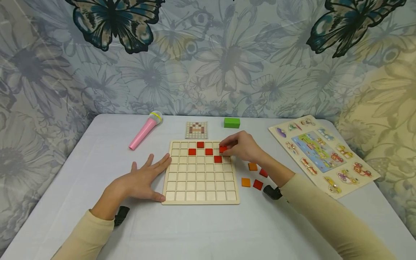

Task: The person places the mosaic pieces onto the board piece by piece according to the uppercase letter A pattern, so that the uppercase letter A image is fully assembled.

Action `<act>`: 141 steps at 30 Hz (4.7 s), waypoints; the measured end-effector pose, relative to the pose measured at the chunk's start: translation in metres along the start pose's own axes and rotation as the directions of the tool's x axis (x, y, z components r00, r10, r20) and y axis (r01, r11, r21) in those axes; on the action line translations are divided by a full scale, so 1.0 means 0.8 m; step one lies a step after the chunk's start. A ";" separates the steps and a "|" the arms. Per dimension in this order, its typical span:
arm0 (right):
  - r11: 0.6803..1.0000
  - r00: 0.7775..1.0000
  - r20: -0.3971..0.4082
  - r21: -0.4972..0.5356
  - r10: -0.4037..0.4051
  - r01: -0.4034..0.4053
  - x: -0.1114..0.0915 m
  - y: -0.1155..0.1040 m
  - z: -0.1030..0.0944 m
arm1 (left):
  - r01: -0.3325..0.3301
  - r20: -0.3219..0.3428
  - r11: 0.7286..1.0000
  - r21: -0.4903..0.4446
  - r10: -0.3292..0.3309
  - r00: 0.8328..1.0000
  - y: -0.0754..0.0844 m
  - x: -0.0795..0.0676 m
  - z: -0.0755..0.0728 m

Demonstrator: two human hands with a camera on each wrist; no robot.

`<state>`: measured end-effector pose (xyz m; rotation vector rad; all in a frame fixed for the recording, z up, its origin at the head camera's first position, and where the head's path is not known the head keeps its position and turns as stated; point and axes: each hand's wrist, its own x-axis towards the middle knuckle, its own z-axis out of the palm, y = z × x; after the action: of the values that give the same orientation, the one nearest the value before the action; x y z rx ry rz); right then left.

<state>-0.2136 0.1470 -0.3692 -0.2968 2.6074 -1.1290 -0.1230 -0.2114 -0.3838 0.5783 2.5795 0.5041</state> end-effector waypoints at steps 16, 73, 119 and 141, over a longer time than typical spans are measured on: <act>0.998 0.996 0.067 0.037 -0.060 0.057 0.013 -0.038 0.050 | 0.007 -0.006 1.000 -0.004 -0.007 1.000 -0.001 0.002 0.000; 0.971 0.975 0.185 -0.185 -0.120 0.154 0.048 -0.110 0.114 | -0.003 -0.006 1.000 0.003 0.003 1.000 0.002 -0.002 -0.001; 0.989 0.986 0.082 -0.023 -0.143 0.145 -0.006 -0.031 -0.008 | 0.010 -0.007 0.999 0.042 -0.010 1.000 0.006 0.000 0.001; 0.984 0.997 0.030 -0.168 0.066 -0.060 -0.031 0.066 -0.058 | 0.000 -0.011 0.999 0.045 0.000 1.000 0.009 -0.003 0.002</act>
<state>-0.2096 0.2211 -0.3731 -0.2652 2.6643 -0.8781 -0.1182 -0.2064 -0.3812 0.5922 2.6066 0.4518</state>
